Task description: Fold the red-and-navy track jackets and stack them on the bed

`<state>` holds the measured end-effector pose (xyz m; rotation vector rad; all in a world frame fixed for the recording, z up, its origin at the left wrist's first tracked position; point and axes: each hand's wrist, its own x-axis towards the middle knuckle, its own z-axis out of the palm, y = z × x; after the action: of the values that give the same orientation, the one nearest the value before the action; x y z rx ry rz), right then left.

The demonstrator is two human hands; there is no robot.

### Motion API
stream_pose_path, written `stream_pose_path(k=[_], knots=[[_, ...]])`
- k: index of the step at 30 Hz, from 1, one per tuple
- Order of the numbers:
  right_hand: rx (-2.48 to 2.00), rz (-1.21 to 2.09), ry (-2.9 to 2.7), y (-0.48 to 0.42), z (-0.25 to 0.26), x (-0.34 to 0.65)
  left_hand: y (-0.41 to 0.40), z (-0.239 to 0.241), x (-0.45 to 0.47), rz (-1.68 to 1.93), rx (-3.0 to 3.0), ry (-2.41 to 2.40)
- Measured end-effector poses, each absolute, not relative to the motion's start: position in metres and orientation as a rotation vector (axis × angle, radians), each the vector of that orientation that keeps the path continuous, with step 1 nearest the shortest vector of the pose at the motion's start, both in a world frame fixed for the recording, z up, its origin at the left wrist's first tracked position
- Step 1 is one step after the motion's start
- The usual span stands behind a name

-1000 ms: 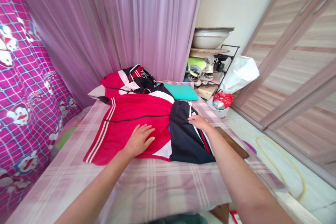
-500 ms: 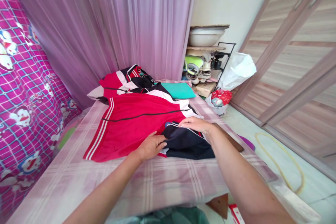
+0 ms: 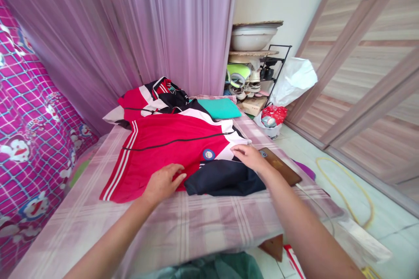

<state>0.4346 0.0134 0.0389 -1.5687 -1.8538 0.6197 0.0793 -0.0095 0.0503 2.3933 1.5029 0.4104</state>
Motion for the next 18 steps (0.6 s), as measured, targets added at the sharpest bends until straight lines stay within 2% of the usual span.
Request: stream_pose_path(k=[2, 6, 8, 13, 18], knots=[[-1.462, 0.652, -1.857, -0.001, 0.045, 0.436, -0.009, 0.049, 0.045, 0.430, 2.403, 1.517], [-1.321, 1.153, -2.204, -0.022, 0.053, 0.439, -0.012, 0.047, -0.027, 0.356, 2.447, 1.452], [-1.357, 1.237, -2.338, -0.026, 0.054, 0.440, -0.016, 0.044, -0.056, 0.266, 2.491, 1.420], [-1.512, 1.101, -2.597, -0.033, 0.041, 0.434, -0.028, 0.034, -0.098, 0.150, 2.603, 1.420], [-1.535, 0.562, -2.627, -0.048, 0.013, 0.425, -0.030, 0.021, -0.107, 0.198, 2.643, 1.540]])
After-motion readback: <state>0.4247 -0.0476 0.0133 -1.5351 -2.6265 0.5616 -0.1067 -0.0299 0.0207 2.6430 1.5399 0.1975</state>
